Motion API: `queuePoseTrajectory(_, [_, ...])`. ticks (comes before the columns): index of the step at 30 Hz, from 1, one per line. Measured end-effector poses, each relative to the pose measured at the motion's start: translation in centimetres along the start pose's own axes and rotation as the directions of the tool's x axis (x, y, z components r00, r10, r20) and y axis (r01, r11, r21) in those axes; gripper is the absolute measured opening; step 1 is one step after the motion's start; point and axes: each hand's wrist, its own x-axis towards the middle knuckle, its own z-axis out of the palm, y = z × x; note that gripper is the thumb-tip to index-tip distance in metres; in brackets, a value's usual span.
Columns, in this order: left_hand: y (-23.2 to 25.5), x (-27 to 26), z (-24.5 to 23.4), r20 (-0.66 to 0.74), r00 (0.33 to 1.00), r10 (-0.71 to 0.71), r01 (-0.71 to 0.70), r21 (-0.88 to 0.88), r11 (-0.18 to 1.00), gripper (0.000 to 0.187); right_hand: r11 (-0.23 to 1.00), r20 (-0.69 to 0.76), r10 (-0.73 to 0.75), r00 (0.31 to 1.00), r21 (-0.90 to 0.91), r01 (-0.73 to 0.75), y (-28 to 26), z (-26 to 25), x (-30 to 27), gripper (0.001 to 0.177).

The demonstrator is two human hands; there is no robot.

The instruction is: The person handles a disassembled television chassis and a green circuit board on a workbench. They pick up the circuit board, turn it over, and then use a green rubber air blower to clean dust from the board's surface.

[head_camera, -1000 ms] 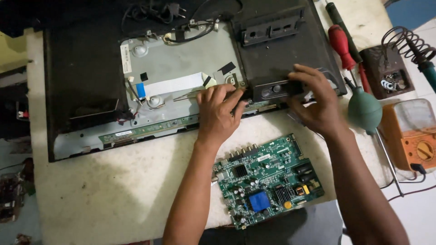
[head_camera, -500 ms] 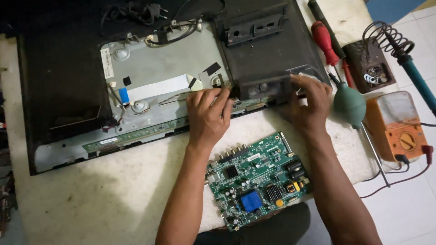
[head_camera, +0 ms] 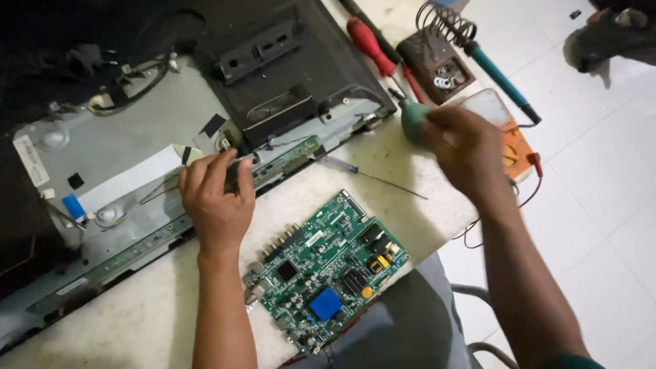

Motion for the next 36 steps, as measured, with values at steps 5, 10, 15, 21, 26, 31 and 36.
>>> queuePoseTrajectory(5, [0.2, -0.5, -0.2, -0.005, 1.000, -0.011, 0.010, -0.031, 0.999, 0.021, 0.977, 0.052, 0.080, 0.995, -0.200, -0.068, 2.4, -2.1, -3.9, 0.025])
queuePoseTrajectory(10, [0.0, -1.3, -0.1, 0.017, 1.000, -0.005, 0.005, 0.006, 1.000, 0.025, 0.977, -0.042, -0.127, 0.991, -0.176, 0.118, 1.3, -0.9, -5.6, 0.034])
queuePoseTrajectory(15, [-0.2, -1.8, 0.3, -0.013, 0.999, 0.044, -0.044, -0.001, 0.999, 0.027, 0.996, 0.056, 0.087, 0.995, -0.019, -0.086, 0.1, -0.1, -6.4, 0.044])
queuePoseTrajectory(21, [0.4, -1.4, 0.0, -0.026, 0.999, 0.034, -0.033, 0.025, 0.999, 0.030, 0.975, -0.218, -0.212, 0.953, -0.121, 0.189, 4.8, 3.1, -7.2, 0.037])
queuePoseTrajectory(26, [-0.6, 0.5, 0.2, 0.064, 0.998, -0.016, 0.019, -0.042, 0.999, 0.040, 0.910, -0.211, -0.299, 0.931, 0.230, 0.344, -3.3, 4.2, -3.5, 0.025])
queuePoseTrajectory(31, [-1.7, 0.0, 1.5, 0.101, 0.993, -0.064, 0.063, 0.010, 0.998, 0.035, 0.789, -0.157, -0.454, 0.877, 0.385, 0.478, -8.5, 7.8, 2.5, 0.056])
queuePoseTrajectory(36, [-1.5, -1.1, 1.3, 0.112, 0.992, -0.056, 0.060, -0.033, 0.998, 0.030, 0.844, 0.006, -0.469, 0.883, 0.297, 0.446, -5.4, 11.6, 4.7, 0.035])
